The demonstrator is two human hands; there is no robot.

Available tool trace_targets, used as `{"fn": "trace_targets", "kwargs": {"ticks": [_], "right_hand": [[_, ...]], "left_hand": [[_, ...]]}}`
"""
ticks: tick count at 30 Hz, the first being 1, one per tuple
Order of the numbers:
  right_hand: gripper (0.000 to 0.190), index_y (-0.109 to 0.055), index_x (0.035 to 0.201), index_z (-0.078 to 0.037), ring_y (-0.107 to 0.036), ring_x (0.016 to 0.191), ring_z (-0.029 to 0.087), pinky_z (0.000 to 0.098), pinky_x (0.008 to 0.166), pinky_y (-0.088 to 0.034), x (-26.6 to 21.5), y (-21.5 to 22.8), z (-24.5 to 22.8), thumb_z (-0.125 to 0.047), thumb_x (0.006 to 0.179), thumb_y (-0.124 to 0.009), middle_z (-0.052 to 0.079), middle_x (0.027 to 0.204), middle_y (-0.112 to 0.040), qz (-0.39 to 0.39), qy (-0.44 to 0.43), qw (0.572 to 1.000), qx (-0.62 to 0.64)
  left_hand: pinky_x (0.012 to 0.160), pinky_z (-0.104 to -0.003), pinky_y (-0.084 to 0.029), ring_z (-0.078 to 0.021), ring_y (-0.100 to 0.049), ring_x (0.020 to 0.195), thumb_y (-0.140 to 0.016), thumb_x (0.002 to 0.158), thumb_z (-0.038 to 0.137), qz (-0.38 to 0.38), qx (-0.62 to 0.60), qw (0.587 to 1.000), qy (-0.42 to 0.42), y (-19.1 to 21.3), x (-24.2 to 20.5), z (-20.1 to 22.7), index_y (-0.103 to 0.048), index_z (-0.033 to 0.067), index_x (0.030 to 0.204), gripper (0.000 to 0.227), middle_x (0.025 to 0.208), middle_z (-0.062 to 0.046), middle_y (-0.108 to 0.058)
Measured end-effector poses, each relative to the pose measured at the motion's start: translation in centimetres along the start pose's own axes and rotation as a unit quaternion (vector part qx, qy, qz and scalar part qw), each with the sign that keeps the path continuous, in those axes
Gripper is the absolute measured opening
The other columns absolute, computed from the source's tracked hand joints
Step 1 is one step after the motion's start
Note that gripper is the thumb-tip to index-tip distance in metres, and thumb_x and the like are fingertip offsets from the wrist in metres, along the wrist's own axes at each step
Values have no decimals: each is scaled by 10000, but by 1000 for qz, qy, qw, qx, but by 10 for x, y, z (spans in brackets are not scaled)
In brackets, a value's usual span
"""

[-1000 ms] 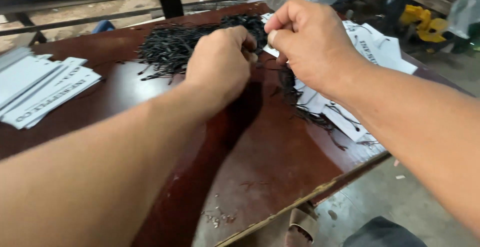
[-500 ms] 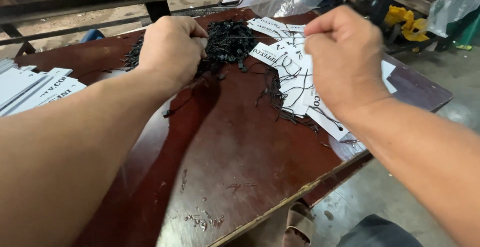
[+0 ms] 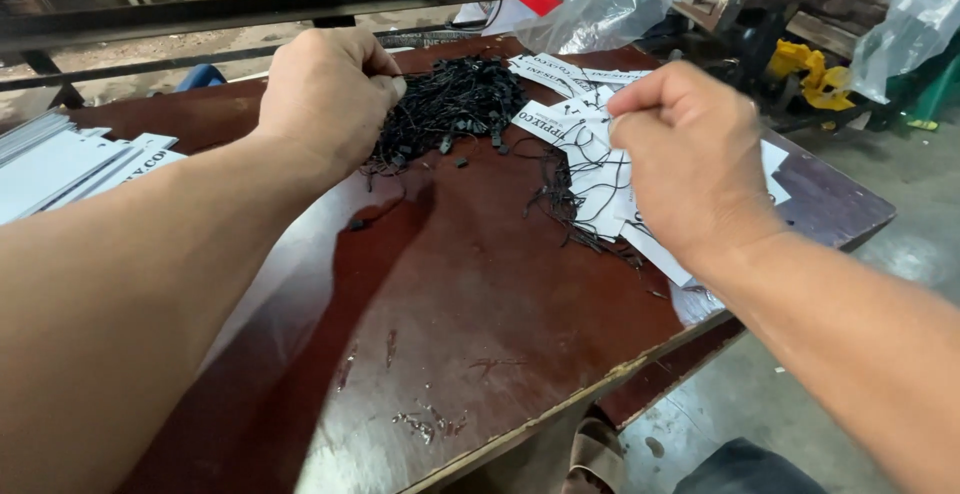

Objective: Manually threading black plastic fasteners through the holes of white paper clothing tags on a factory table.

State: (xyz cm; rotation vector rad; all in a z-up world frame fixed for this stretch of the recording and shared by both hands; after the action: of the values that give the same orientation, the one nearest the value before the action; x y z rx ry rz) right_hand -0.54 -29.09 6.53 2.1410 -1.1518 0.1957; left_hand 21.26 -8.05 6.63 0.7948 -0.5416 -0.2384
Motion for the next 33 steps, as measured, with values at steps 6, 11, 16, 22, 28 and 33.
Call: {"fn": "trace_targets", "kwargs": {"ticks": [6,11,16,22,28,33], "right_hand": [[157,-771,890,-195,-477,571,97,278,604,-427,-37,-38,-18,-129,856,-632,-42,630,-625,-127,8,991,-48],[206,-790,890,-192,-705,792,134,320,782,-530,-48,-54,-24,-178,855,-587,-61,860,-802,-174,100,975,-97],[182,-784,977,-133,-646,701,124,299,655,-523,-48,-45,-50,-183,919,-620,-6,907,-772,-118,149,981,-42],[212,-769,1034,-225,-579,712,69,249,719,-496,-34,-63,-56,-244,855,-659,-109,883,-694,-120,46,992,16],[160,-787,1000,-183,-682,746,49,210,740,-563,-53,-91,-65,-165,894,-669,-62,846,-774,-181,79,977,79],[121,-785,959,-227,-714,815,37,215,768,-546,-63,-99,-60,-232,850,-734,-107,901,-814,-216,80,972,40]], "left_hand": [[583,-324,-468,-111,-512,602,-729,937,213,16,-84,996,15,8,4,-5,-744,209,791,147,643,42,-606],[554,-284,-516,-89,-574,603,-664,951,142,-6,-118,993,15,13,-6,11,-749,178,846,140,708,35,-690],[721,-373,-543,-177,-673,784,-686,839,185,46,-46,997,-40,13,-25,19,-789,214,826,108,777,4,-753],[729,-339,-528,-155,-680,779,-631,849,195,-47,-69,995,48,-9,-66,14,-831,273,950,237,856,41,-789],[726,-392,-509,-218,-720,796,-572,761,107,-8,-89,996,-20,-7,-99,18,-651,221,868,175,837,77,-785],[761,-326,-490,-144,-660,828,-659,820,226,-50,-119,989,76,-13,-112,5,-666,226,878,58,851,67,-748]]}}
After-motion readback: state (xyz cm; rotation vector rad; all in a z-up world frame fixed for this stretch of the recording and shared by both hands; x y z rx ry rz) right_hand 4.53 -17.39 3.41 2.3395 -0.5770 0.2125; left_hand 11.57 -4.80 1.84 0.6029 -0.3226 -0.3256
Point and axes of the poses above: each hand's wrist, its own x-axis towards the middle knuckle, its own y-axis out of the back of the hand, z = x × y, the point moved 10 cm from there along x, towards the middle knuckle
